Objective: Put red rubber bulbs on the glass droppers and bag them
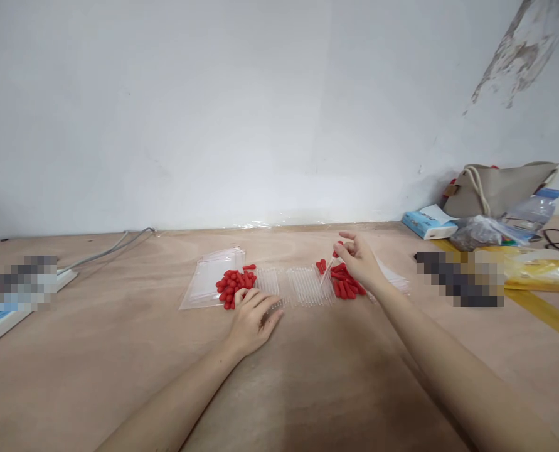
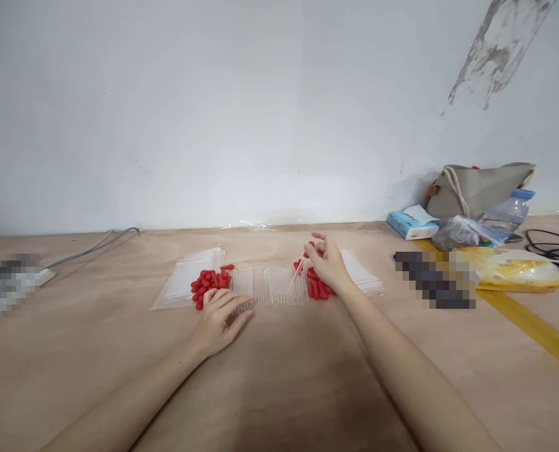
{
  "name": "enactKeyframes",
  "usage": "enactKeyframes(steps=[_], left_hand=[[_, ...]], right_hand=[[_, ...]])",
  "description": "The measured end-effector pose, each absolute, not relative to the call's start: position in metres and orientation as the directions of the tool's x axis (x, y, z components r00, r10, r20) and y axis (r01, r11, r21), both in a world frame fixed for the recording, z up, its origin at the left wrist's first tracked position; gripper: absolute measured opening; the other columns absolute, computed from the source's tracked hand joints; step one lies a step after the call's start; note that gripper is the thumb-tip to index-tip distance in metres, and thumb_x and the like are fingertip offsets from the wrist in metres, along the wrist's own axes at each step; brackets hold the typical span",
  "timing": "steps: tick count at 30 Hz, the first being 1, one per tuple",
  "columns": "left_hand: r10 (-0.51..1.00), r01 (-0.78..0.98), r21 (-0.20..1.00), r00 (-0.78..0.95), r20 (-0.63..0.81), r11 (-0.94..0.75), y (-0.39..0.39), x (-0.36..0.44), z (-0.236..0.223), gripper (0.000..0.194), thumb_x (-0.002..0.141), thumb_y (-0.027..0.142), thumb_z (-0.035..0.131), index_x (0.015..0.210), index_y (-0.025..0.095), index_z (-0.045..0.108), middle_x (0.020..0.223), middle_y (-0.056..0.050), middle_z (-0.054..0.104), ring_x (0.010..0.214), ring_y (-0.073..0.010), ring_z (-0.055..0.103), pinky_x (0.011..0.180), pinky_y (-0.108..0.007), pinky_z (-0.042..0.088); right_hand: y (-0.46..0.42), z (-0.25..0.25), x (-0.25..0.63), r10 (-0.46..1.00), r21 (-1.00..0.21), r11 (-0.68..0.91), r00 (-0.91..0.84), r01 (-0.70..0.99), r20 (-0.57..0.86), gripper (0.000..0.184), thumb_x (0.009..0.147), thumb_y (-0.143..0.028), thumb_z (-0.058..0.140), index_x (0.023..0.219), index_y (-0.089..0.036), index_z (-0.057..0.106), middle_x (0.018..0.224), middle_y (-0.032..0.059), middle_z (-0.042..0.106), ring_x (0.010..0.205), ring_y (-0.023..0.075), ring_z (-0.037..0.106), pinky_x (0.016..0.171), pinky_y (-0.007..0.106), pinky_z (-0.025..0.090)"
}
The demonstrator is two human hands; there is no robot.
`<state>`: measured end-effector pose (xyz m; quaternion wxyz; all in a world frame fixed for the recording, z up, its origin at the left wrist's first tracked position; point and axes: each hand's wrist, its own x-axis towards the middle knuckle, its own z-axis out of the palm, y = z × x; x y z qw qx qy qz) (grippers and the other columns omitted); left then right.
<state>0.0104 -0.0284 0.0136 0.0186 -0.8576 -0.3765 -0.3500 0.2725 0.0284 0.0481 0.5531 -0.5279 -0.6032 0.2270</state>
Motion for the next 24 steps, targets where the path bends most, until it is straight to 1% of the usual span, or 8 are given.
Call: enactKeyframes(steps=[2,5,6,8,16,19,22,24], left_hand=[[0.621,0.655,0.211,0.491,0.611,-0.725,-0.028,0.011,0.012,0.016,0.082,0.025,0.051,0.094,0.022,0.061,0.085,-0.002,0.063,0.082,-0.0168,0.052,0.08,-0.037,0.028],[0.614,0.657,0.194,0.501,0.61,-0.729,-0.027,0.011,0.012,0.015,0.081,0.025,0.051,0.091,0.022,0.062,0.084,-0.002,0.063,0.082,-0.0167,0.052,0.08,-0.037,0.028],[0.614,0.657,0.192,0.502,0.61,-0.729,-0.028,0.011,0.012,0.015,0.081,0.025,0.051,0.09,0.023,0.063,0.084,-0.002,0.063,0.082,-0.0166,0.052,0.08,-0.037,0.028],[0.616,0.657,0.194,0.504,0.605,-0.728,-0.028,0.011,0.012,0.014,0.081,0.024,0.051,0.088,0.023,0.063,0.083,-0.002,0.062,0.081,-0.0163,0.051,0.08,-0.037,0.027],[0.615,0.648,0.192,0.524,0.589,-0.737,-0.029,0.012,0.013,0.014,0.082,0.023,0.05,0.085,0.023,0.064,0.082,-0.002,0.063,0.08,-0.0158,0.051,0.08,-0.037,0.027],[0.612,0.646,0.188,0.53,0.588,-0.74,-0.029,0.012,0.013,0.014,0.082,0.023,0.05,0.084,0.023,0.064,0.082,-0.002,0.063,0.08,-0.0161,0.051,0.08,-0.038,0.027],[0.613,0.643,0.196,0.527,0.589,-0.741,-0.028,0.012,0.012,0.015,0.082,0.023,0.05,0.085,0.023,0.064,0.082,-0.002,0.063,0.081,-0.0163,0.051,0.08,-0.038,0.028],[0.612,0.64,0.2,0.525,0.592,-0.742,-0.028,0.011,0.012,0.015,0.082,0.023,0.05,0.085,0.023,0.064,0.083,-0.002,0.063,0.081,-0.0164,0.051,0.08,-0.038,0.028]], right_hand=[[0.043,0.055,0.281,0.905,-0.786,0.242,0.16,0.569,0.395,0.037,0.077,-0.04,0.047,0.104,-0.014,0.05,0.062,-0.0001,0.057,0.061,0.0133,0.053,0.058,0.025,0.039],[0.056,0.056,0.28,0.953,-0.564,0.125,0.06,0.817,0.298,0.023,0.076,-0.034,0.048,0.09,-0.019,0.057,0.068,0.001,0.062,0.064,0.0133,0.055,0.06,0.025,0.037],[0.058,0.054,0.277,0.962,-0.498,0.103,0.041,0.861,0.271,0.021,0.076,-0.033,0.047,0.088,-0.02,0.059,0.071,0.001,0.063,0.067,0.0137,0.055,0.062,0.025,0.036],[0.061,0.051,0.271,0.97,-0.421,0.073,0.035,0.904,0.242,0.02,0.075,-0.033,0.048,0.086,-0.022,0.06,0.075,0.0012,0.064,0.072,0.0154,0.056,0.065,0.027,0.035],[0.062,0.037,0.258,0.974,-0.323,0.039,0.037,0.945,0.225,0.021,0.074,-0.037,0.05,0.084,-0.023,0.061,0.081,0.0034,0.065,0.082,0.0209,0.057,0.075,0.035,0.031],[0.06,0.036,0.258,0.97,-0.297,0.023,0.051,0.955,0.237,0.026,0.075,-0.037,0.047,0.09,-0.021,0.06,0.082,0.0052,0.065,0.084,0.0216,0.056,0.079,0.038,0.029],[0.055,0.042,0.264,0.964,-0.304,-0.001,0.081,0.953,0.252,0.028,0.075,-0.034,0.046,0.097,-0.02,0.058,0.079,0.0045,0.065,0.082,0.0203,0.057,0.079,0.037,0.028],[0.051,0.047,0.274,0.958,-0.332,-0.019,0.112,0.943,0.263,0.026,0.075,-0.035,0.047,0.093,-0.021,0.059,0.076,0.0029,0.065,0.079,0.0192,0.057,0.076,0.034,0.03]])
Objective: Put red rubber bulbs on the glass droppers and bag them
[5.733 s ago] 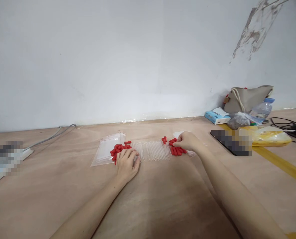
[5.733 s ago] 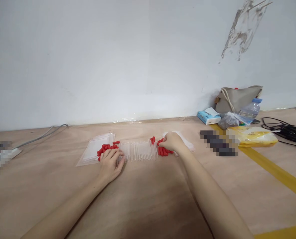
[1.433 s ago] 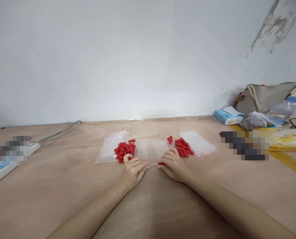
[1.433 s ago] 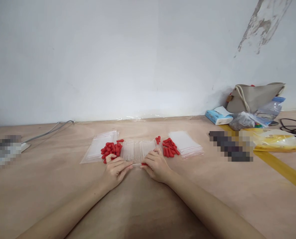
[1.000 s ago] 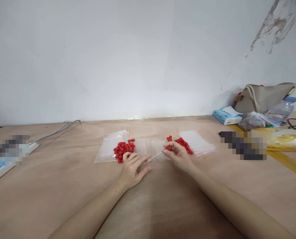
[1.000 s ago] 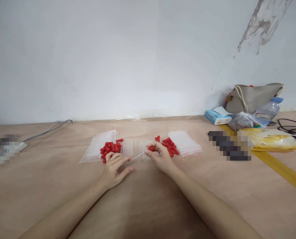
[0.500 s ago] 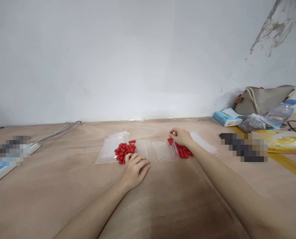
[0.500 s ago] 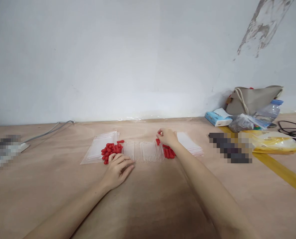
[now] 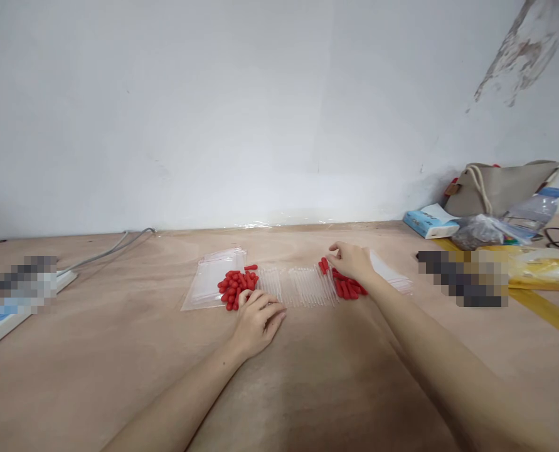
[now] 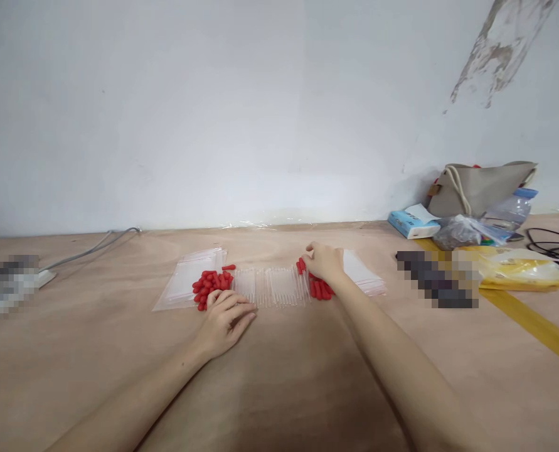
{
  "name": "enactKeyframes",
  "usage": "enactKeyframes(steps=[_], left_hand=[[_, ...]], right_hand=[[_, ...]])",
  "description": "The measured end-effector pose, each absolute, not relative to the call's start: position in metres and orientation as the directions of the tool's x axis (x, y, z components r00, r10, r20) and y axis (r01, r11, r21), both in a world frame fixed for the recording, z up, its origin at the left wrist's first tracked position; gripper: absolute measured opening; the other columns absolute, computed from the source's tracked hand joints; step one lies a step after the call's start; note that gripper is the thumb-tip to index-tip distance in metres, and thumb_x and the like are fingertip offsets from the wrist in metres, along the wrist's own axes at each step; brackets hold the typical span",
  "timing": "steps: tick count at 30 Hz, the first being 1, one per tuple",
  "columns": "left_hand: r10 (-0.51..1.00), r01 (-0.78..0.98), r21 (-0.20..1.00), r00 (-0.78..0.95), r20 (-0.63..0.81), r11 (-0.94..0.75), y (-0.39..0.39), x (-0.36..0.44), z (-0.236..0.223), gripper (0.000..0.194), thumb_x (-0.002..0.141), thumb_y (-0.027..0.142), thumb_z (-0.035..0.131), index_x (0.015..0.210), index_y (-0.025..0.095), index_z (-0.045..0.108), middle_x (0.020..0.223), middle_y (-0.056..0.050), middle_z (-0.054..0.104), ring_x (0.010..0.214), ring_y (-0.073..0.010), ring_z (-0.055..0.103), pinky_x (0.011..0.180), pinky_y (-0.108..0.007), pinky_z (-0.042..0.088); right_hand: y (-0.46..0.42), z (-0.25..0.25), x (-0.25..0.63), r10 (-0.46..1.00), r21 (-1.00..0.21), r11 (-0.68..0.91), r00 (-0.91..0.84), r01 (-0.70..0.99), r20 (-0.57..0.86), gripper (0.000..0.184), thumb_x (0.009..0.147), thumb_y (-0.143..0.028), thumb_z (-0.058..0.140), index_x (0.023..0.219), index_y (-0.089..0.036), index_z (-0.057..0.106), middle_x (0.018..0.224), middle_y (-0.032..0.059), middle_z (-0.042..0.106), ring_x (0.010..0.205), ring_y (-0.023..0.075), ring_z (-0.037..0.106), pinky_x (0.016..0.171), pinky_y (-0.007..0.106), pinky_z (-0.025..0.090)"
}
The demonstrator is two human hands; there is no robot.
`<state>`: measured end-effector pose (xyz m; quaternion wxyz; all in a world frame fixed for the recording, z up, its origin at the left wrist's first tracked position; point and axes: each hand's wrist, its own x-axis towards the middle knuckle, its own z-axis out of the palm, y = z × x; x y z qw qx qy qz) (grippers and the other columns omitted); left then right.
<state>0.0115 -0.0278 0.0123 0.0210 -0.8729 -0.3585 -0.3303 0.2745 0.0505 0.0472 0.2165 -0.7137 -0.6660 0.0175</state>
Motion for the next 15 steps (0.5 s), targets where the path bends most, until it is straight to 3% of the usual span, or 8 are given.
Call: enactKeyframes(steps=[7,15], left_hand=[[0.618,0.635,0.211,0.531,0.58,-0.743,-0.027,0.012,0.011,0.014,0.082,0.023,0.05,0.085,0.023,0.063,0.083,-0.002,0.062,0.082,-0.0165,0.05,0.08,-0.038,0.027],[0.623,0.634,0.218,0.532,0.573,-0.742,-0.027,0.011,0.011,0.014,0.082,0.023,0.05,0.086,0.023,0.063,0.084,-0.002,0.061,0.083,-0.0169,0.05,0.08,-0.038,0.027]], right_hand=[[0.031,0.049,0.307,0.985,-0.418,0.02,0.054,0.908,0.165,0.024,0.072,-0.043,0.051,0.071,-0.023,0.065,0.07,0.0003,0.064,0.066,0.015,0.055,0.058,0.025,0.032],[0.028,0.034,0.294,0.99,-0.429,0.061,0.001,0.901,0.143,0.021,0.065,-0.046,0.058,0.072,-0.029,0.067,0.067,-0.0038,0.063,0.066,0.0146,0.055,0.066,0.029,0.031]])
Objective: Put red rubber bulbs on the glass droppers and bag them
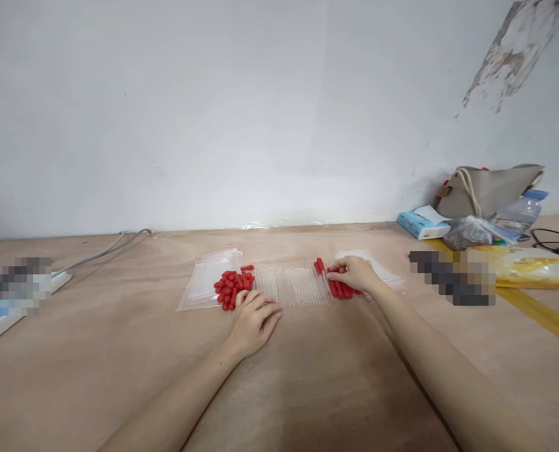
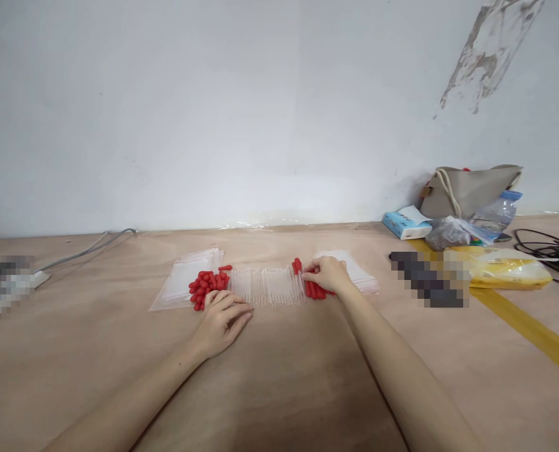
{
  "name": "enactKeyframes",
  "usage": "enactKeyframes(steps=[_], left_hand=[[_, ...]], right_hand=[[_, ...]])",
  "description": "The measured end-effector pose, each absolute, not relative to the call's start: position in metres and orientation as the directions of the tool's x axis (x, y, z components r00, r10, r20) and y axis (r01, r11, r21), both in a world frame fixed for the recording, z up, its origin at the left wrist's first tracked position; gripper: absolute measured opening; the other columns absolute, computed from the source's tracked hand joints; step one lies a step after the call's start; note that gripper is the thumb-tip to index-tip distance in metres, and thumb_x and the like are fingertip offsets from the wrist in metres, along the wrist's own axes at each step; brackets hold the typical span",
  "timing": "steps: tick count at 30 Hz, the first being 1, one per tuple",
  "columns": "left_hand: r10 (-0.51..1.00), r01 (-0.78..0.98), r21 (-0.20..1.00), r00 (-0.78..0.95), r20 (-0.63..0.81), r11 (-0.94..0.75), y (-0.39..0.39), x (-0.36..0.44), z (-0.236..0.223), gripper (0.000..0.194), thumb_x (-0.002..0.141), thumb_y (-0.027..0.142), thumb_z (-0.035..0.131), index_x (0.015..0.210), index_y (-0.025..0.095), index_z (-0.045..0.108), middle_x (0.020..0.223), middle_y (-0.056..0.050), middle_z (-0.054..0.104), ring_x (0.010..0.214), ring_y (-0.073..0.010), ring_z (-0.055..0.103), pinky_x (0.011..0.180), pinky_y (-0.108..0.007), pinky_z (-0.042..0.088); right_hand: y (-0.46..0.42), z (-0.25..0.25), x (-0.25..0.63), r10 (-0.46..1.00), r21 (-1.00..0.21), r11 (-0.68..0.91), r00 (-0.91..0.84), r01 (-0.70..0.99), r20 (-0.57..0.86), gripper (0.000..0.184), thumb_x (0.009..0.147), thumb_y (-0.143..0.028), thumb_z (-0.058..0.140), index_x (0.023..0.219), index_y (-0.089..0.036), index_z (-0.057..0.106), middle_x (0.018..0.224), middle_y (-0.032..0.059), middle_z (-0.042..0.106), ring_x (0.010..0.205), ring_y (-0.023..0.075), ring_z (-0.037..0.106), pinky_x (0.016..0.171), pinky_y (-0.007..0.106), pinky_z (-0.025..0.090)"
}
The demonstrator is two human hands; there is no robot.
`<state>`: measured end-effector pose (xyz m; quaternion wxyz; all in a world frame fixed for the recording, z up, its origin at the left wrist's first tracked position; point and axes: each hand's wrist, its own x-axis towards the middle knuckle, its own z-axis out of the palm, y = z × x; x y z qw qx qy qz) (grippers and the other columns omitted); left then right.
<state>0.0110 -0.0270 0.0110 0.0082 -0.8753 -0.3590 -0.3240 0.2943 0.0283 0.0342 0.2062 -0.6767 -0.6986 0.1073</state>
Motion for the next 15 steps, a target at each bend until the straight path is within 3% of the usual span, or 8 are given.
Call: enactKeyframes(steps=[6,12,15], left_hand=[[0.625,0.636,0.215,0.537,0.567,-0.742,-0.027,0.011,0.011,0.015,0.083,0.023,0.049,0.084,0.023,0.064,0.084,-0.002,0.061,0.083,-0.0165,0.05,0.079,-0.037,0.029],[0.615,0.641,0.196,0.536,0.579,-0.743,-0.027,0.012,0.01,0.015,0.082,0.023,0.049,0.084,0.023,0.064,0.085,-0.002,0.061,0.083,-0.0168,0.05,0.079,-0.036,0.029],[0.624,0.682,0.177,0.491,0.608,-0.71,-0.029,0.012,0.012,0.013,0.081,0.023,0.05,0.079,0.022,0.064,0.084,-0.002,0.061,0.081,-0.0169,0.05,0.075,-0.035,0.03]], right_hand=[[0.033,0.033,0.297,0.978,-0.465,0.107,-0.008,0.879,0.21,0.018,0.069,-0.039,0.055,0.07,-0.025,0.067,0.068,-0.002,0.063,0.066,0.0146,0.054,0.065,0.028,0.034],[0.025,0.043,0.287,0.838,-0.606,0.246,0.148,0.756,0.526,0.021,0.078,-0.036,0.047,0.078,-0.018,0.057,0.074,0.0038,0.061,0.065,0.0151,0.053,0.058,0.026,0.038],[0.003,0.036,0.267,0.771,-0.563,0.421,0.048,0.711,0.636,0.016,0.084,-0.03,0.04,0.083,-0.018,0.05,0.075,0.0049,0.061,0.069,0.0162,0.055,0.063,0.028,0.04]])
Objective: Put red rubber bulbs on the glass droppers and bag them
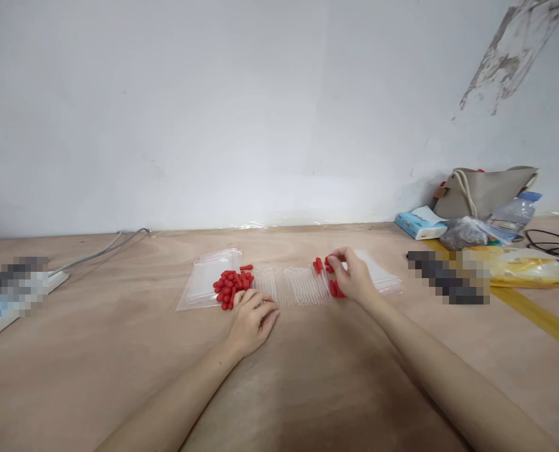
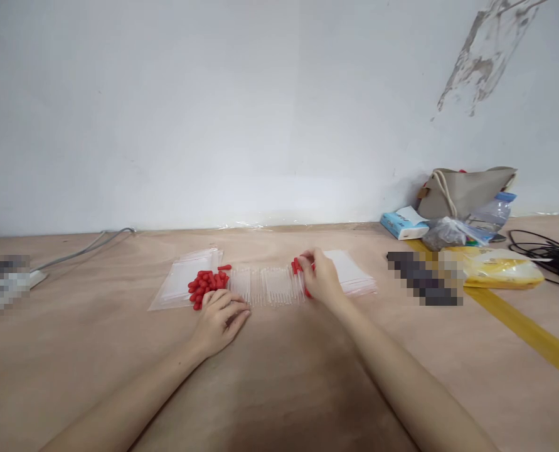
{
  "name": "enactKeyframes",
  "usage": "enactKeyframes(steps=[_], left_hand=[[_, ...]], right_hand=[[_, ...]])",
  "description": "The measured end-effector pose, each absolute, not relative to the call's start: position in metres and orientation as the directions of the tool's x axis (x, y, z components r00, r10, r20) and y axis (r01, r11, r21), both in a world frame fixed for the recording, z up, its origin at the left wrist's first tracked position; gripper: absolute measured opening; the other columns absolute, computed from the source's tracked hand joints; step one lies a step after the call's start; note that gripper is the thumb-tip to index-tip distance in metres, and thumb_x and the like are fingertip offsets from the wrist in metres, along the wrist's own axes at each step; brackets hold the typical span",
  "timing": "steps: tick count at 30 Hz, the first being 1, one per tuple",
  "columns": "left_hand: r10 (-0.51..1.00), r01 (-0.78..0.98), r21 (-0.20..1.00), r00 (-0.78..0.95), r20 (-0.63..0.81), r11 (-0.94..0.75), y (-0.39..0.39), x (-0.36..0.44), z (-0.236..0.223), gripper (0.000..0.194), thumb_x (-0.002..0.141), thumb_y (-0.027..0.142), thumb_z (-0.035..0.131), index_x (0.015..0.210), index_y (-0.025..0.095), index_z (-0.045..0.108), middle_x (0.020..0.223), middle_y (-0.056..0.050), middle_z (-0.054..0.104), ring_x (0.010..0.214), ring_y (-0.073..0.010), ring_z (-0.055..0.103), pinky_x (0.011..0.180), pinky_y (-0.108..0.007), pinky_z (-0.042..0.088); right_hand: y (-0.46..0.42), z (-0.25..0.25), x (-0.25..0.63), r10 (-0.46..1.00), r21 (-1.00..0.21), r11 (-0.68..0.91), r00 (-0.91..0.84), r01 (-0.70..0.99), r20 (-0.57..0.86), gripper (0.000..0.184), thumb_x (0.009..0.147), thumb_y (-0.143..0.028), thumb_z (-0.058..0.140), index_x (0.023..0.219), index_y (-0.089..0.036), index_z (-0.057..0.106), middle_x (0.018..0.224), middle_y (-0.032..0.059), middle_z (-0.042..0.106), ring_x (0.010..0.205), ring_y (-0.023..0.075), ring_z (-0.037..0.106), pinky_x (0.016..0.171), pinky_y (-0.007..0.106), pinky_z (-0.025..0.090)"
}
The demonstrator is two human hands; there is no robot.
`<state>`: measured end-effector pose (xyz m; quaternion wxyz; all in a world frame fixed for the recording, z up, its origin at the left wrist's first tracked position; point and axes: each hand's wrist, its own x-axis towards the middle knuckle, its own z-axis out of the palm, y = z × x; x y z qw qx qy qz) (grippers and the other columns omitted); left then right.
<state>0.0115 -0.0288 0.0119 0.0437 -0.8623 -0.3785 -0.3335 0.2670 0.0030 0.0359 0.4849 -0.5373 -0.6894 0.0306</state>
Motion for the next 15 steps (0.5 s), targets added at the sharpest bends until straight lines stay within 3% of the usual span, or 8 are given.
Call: enactKeyframes(steps=[3,7,11,15], left_hand=[[0.656,0.752,0.172,0.41,0.634,-0.637,-0.028,0.014,0.015,0.015,0.08,0.027,0.051,0.07,0.019,0.06,0.083,-0.003,0.061,0.079,-0.018,0.049,0.07,-0.034,0.031],[0.68,0.797,0.158,0.373,0.63,-0.583,-0.019,0.026,0.021,0.016,0.079,0.03,0.052,0.068,0.019,0.058,0.083,-0.003,0.059,0.08,-0.0194,0.047,0.069,-0.034,0.03],[0.715,0.824,0.158,0.356,0.602,-0.544,-0.002,0.044,0.025,0.012,0.077,0.028,0.052,0.072,0.02,0.059,0.086,-0.003,0.058,0.086,-0.0206,0.046,0.072,-0.035,0.03],[0.801,0.89,0.193,0.253,0.543,-0.413,0.014,0.06,0.026,0.011,0.075,0.03,0.054,0.075,0.021,0.06,0.088,-0.004,0.057,0.091,-0.0231,0.044,0.076,-0.038,0.029]], right_hand=[[-0.021,0.018,0.248,0.661,-0.297,0.585,-0.232,0.755,0.713,0.008,0.084,-0.023,0.042,0.083,-0.018,0.049,0.081,0.0062,0.06,0.076,0.018,0.054,0.078,0.036,0.037],[-0.033,0.0,0.238,0.613,-0.062,0.637,-0.456,0.769,0.645,0.013,0.086,-0.019,0.039,0.075,-0.018,0.046,0.068,0.0042,0.057,0.065,0.0169,0.05,0.07,0.033,0.038],[-0.026,-0.001,0.242,0.59,-0.038,0.616,-0.429,0.787,0.684,0.014,0.086,-0.021,0.038,0.076,-0.017,0.047,0.067,0.0058,0.056,0.064,0.0181,0.049,0.061,0.03,0.038],[-0.02,0.012,0.255,0.599,-0.171,0.591,-0.288,0.788,0.747,0.01,0.085,-0.023,0.04,0.079,-0.017,0.047,0.071,0.0065,0.056,0.068,0.0185,0.051,0.063,0.03,0.04]])
